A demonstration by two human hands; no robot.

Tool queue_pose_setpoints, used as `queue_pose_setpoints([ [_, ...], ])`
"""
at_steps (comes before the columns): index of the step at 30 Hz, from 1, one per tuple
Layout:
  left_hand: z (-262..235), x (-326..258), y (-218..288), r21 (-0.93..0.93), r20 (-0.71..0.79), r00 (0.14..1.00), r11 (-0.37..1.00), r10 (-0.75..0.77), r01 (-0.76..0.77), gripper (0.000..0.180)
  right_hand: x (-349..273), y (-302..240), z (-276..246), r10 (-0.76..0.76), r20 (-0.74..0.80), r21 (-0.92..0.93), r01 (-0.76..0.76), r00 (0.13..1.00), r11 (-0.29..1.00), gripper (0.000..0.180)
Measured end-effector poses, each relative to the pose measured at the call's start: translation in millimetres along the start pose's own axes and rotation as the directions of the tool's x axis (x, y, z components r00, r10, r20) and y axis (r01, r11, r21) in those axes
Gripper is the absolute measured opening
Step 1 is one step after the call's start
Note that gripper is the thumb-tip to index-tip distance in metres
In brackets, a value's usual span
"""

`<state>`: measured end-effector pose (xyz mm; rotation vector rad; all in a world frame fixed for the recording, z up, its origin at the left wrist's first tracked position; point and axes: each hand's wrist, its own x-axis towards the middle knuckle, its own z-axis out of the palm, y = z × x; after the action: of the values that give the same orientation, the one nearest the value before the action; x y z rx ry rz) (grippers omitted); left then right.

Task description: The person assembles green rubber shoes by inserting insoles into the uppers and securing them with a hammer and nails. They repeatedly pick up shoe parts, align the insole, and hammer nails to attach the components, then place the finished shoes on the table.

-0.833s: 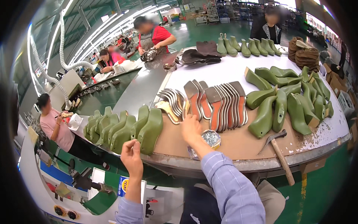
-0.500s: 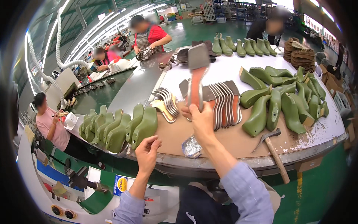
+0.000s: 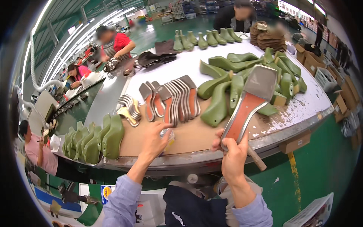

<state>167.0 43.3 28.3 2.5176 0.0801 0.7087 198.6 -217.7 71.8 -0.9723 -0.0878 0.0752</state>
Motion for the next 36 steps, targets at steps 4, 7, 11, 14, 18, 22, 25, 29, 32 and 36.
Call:
queue_pose_setpoints([
  [4,81.4,72.5,67.8,0.055,0.124,0.991,0.997,0.040,-0.047,0.052,6.4,-13.2,-8.5,-0.083,-0.138,0.008,0.085,0.987,0.996,0.048],
  [7,123.7,96.6,77.4,0.220,0.258,0.966,0.973,0.014,-0.073,0.093,6.3,-21.5,-11.2,-0.082,-0.126,-0.007,0.082,0.989,0.997,0.037],
  [11,133.4,117.3,67.2,0.249,0.427,0.904,0.959,0.018,-0.136,0.119,9.9,-28.8,-23.6,-0.053,-0.131,0.040,0.058,0.990,0.997,0.038],
  [14,124.7,127.2,78.9,0.291,0.470,0.878,0.955,-0.090,-0.058,0.113,10.0,-38.8,-30.7,-0.076,-0.176,0.074,0.090,0.981,0.993,0.039],
  [18,142.7,126.5,105.7,0.321,0.157,0.962,0.910,0.222,-0.262,0.087,10.7,-43.3,-33.6,-0.074,-0.214,0.100,0.097,0.974,0.990,0.042],
  [22,184.4,137.9,148.4,-0.072,0.177,0.981,0.995,0.074,-0.062,0.061,12.2,-47.3,-40.7,-0.080,-0.264,0.093,0.108,0.961,0.990,0.043],
  [25,178.3,171.5,136.0,-0.717,0.419,0.905,0.584,-0.074,0.380,0.057,13.0,-49.5,-51.8,-0.107,-0.297,0.109,0.145,0.949,0.983,0.046],
  [29,157.4,211.1,58.4,0.027,0.048,0.999,0.999,-0.026,0.024,0.048,7.6,-53.9,-37.4,-0.094,-0.281,0.129,0.135,0.955,0.982,0.046],
  [32,165.6,229.0,32.4,0.072,0.213,0.971,0.993,-0.110,0.096,0.048,8.5,-55.1,-38.0,-0.100,-0.282,0.117,0.138,0.954,0.983,0.047],
  [36,193.5,232.2,64.4,-0.082,-0.073,0.981,0.979,0.181,-0.187,0.032,13.6,-56.8,-47.7,-0.110,-0.382,0.127,0.170,0.918,0.977,0.049],
])
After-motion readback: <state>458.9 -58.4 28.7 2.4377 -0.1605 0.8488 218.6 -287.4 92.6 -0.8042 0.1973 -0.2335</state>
